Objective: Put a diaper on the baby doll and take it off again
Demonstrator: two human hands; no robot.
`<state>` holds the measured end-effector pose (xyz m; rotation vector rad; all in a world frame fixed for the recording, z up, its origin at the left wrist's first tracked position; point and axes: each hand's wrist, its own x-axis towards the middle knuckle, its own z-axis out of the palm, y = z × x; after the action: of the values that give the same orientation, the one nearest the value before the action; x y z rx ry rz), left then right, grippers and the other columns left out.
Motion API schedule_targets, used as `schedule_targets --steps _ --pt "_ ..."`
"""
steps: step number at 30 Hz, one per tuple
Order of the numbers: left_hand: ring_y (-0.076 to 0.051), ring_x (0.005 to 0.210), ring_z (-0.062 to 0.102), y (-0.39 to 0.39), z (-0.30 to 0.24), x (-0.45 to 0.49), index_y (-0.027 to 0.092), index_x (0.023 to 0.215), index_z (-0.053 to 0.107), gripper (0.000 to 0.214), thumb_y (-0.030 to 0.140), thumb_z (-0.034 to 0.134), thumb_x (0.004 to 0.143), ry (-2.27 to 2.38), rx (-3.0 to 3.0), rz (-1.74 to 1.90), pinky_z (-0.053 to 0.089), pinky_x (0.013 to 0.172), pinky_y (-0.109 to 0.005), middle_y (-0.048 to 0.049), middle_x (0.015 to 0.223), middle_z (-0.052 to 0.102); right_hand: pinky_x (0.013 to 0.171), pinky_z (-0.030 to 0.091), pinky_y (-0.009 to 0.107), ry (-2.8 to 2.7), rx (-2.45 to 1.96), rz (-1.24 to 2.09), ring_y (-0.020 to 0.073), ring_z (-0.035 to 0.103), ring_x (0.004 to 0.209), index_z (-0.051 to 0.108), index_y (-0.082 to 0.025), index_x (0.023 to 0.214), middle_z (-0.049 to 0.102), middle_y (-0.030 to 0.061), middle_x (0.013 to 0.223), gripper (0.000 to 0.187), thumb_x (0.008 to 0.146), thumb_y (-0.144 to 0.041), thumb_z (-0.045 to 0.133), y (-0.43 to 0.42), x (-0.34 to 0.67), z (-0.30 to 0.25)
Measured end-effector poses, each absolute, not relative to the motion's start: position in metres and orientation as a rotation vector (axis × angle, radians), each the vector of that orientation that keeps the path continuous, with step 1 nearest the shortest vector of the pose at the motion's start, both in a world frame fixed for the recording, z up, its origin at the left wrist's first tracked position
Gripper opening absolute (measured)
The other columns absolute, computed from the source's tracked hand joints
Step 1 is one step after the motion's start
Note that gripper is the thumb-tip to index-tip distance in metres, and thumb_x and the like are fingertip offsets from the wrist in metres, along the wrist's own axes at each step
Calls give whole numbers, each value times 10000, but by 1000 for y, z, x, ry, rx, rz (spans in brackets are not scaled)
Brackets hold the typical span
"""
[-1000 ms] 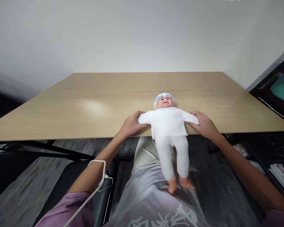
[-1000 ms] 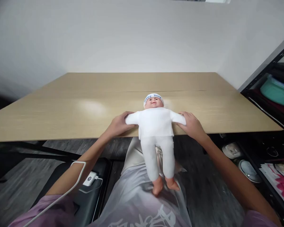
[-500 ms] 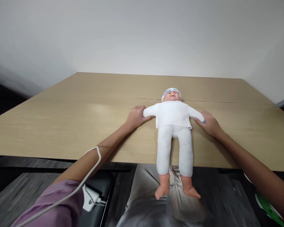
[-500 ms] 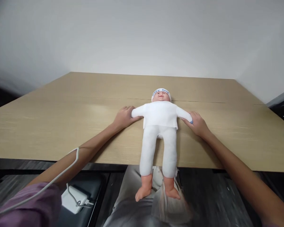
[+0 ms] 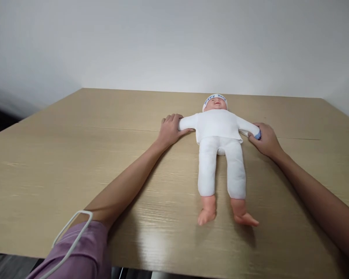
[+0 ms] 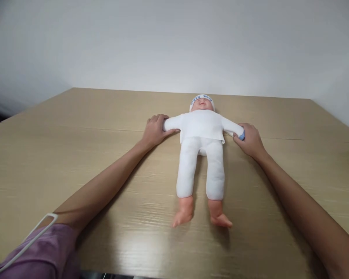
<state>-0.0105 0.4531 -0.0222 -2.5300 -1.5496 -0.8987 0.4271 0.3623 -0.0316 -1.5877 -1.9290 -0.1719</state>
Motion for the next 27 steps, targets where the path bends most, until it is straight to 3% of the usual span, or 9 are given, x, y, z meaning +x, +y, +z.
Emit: schedule_targets --steps 5,9,16,19,23,27 --pt "-355 1227 600 465 -30 -20 189 1374 601 581 648 641 1020 -1564 -2543 -977 459 1067 -483 -175 1357 674 935 521 562 -1872 -1635 -215 396 668 1015 713 -221 1213 756 187 1124 546 976 -700 600 372 438 -34" --pt "-367 1247 587 465 -31 -22 200 1393 599 517 563 646 1028 -1622 -2561 -927 454 1070 -505 -175 1373 675 949 507 590 -1877 -1626 -189 421 668 1050 740 -228 1237 763 199 1129 619 992 -764 550 373 445 -38" --pt "-382 1260 593 456 -24 -19 216 1385 625 519 539 680 982 -1740 -2581 -898 451 1088 -514 -172 1403 700 1042 492 584 -1870 -1590 -199 407 651 1146 738 -194 1316 762 200 1220 549 993 -615 594 375 443 -46" --pt "-387 1287 596 445 -23 -21 201 1452 604 563 516 654 987 -1747 -2586 -907 443 1120 -524 -172 1420 710 1114 462 618 -1859 -1590 -224 424 612 1242 664 -150 1435 717 235 1325 622 948 -534 623 367 438 -51" --pt "-417 1389 541 423 -21 -22 122 1542 520 633 426 613 994 -1784 -2499 -974 426 1162 -558 -243 1503 645 1172 416 668 -1765 -1634 -255 453 543 1355 525 -99 1559 630 282 1456 759 921 -498 622 342 422 -52" --pt "-383 1424 522 379 1 -3 145 1474 562 510 369 567 1016 -1724 -2414 -1202 404 1205 -552 -223 1528 625 1210 393 683 -1732 -1590 -214 447 509 1430 495 -89 1559 587 289 1523 705 954 -438 591 294 377 -29"
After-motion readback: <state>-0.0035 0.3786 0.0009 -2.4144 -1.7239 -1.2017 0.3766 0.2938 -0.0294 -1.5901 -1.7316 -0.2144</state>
